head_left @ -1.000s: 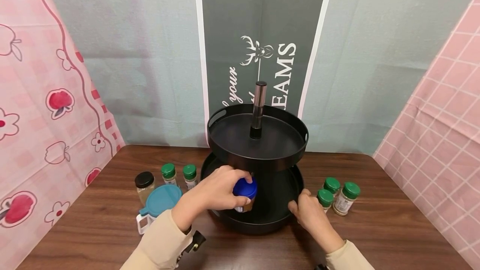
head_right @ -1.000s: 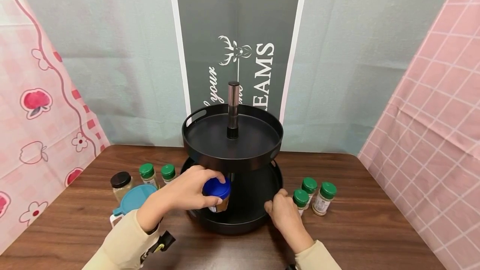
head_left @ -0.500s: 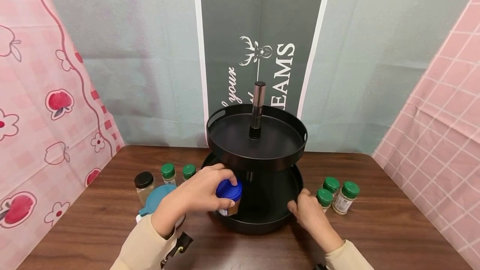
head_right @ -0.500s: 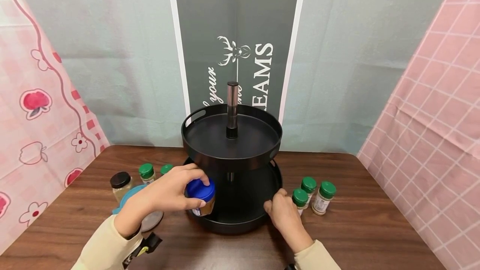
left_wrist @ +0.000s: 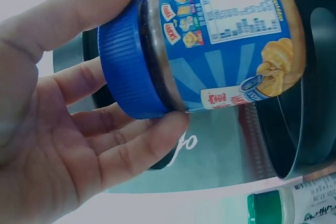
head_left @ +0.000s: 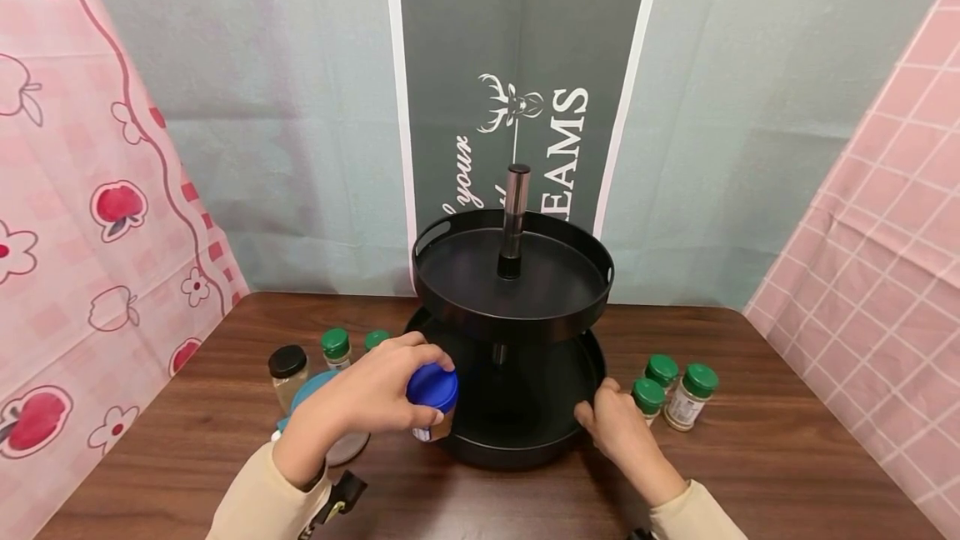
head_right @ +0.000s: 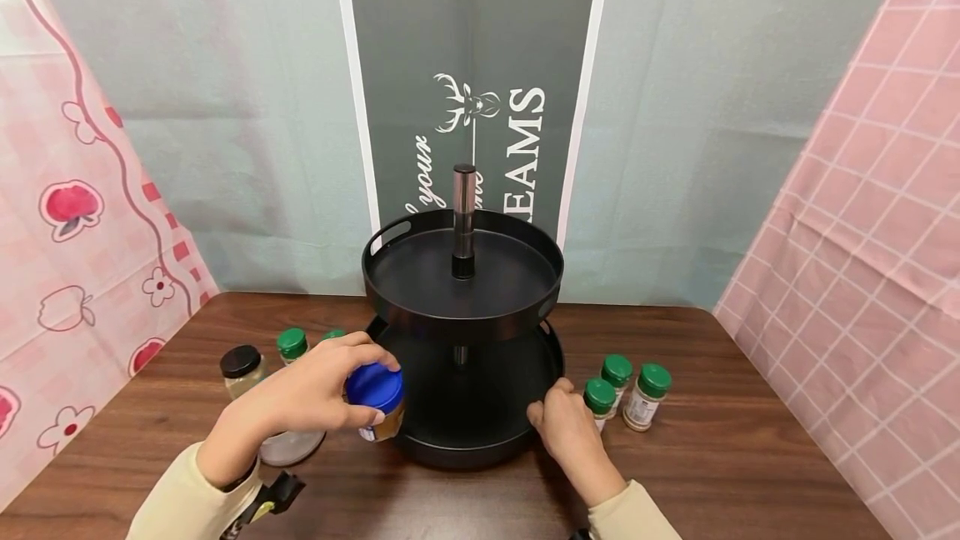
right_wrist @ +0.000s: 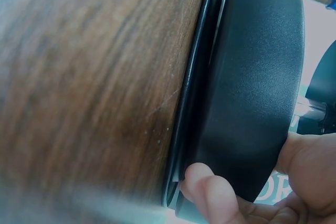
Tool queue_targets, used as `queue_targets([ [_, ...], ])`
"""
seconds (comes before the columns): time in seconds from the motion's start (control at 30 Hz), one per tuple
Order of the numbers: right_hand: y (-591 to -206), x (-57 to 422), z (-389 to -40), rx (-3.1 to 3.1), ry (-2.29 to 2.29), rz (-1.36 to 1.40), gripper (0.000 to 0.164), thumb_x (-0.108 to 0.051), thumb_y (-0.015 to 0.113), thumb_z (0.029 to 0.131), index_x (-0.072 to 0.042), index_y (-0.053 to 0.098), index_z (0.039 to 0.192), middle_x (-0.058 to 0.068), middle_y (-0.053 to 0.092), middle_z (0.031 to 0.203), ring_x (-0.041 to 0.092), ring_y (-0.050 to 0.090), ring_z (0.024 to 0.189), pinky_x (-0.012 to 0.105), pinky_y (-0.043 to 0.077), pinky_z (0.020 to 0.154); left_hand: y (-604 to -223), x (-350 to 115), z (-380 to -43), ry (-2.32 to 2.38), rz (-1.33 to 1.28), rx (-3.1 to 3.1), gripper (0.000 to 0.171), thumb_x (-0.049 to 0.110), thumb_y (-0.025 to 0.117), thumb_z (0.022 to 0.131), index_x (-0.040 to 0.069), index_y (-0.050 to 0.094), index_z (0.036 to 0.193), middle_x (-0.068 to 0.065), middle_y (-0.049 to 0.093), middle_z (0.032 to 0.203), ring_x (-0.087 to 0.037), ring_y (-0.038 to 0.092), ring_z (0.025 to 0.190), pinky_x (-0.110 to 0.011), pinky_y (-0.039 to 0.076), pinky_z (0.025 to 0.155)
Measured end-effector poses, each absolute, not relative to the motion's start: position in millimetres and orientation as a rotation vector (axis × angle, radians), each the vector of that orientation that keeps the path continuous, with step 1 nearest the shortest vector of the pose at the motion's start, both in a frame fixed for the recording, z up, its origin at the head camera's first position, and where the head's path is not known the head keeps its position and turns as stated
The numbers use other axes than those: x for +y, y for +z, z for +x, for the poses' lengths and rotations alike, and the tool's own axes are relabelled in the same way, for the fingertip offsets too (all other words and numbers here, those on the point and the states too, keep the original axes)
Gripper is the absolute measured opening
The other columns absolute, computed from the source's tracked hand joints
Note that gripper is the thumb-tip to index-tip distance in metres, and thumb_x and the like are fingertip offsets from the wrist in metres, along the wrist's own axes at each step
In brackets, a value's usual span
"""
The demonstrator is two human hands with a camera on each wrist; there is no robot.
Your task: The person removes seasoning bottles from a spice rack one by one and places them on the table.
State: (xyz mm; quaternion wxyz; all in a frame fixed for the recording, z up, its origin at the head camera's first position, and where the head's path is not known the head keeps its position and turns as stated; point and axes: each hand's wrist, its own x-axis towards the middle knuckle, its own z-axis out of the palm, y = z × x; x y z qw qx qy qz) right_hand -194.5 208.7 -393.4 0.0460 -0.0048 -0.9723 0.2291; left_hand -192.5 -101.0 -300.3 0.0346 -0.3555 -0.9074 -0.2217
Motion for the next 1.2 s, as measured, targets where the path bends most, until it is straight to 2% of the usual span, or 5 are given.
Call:
queue_targets([
  [0.37, -393.1, 208.3, -195.0, -2.968, 0.685, -0.018, 0.022, -0.013, 0.049, 0.08, 0.004, 0.036, 0.077, 0.012, 0.048, 0.056, 0.022, 0.048, 0.047, 0.037, 0.041, 0.043, -302.8, -109.7, -186.7, -0.65, -1.076, -2.818, 0.049, 0.028, 0.075, 0.065, 0.019, 0.06, 0.11, 0.001, 0.049, 0.093, -0.015, 0.051, 0.083, -0.035, 0.051, 0.067],
  [0.73, -392.7, 208.2, -194.7, -2.974, 0.687, -0.016, 0.021, -0.013, 0.048, 0.08, 0.003, 0.035, 0.077, 0.011, 0.046, 0.056, 0.021, 0.046, 0.045, 0.034, 0.038, 0.042, -304.4, -120.3, -186.0, -0.703, -1.098, -2.843, 0.042, 0.023, 0.075, 0.061, 0.021, 0.057, 0.1, 0.002, 0.044, 0.09, -0.012, 0.052, 0.079, -0.033, 0.05, 0.066],
  [1.0, -393.7, 209.1, -195.2, -2.986, 0.686, -0.039, 0.02, -0.013, 0.048, 0.081, 0.003, 0.035, 0.077, 0.01, 0.046, 0.054, 0.02, 0.045, 0.043, 0.032, 0.038, 0.042, -307.1, -125.3, -185.7, -0.693, -1.126, -2.902, 0.043, 0.019, 0.074, 0.057, 0.019, 0.057, 0.097, 0.002, 0.044, 0.089, -0.015, 0.051, 0.077, -0.033, 0.049, 0.064],
  [1.2, -393.3, 208.2, -194.5, -2.976, 0.684, -0.027, 0.02, -0.013, 0.048, 0.081, 0.003, 0.035, 0.077, 0.01, 0.047, 0.054, 0.02, 0.046, 0.044, 0.033, 0.039, 0.043, -314.3, -125.3, -185.4, -0.695, -1.108, -2.995, 0.043, 0.017, 0.073, 0.058, 0.018, 0.056, 0.097, 0.001, 0.044, 0.09, -0.016, 0.049, 0.078, -0.034, 0.048, 0.062],
])
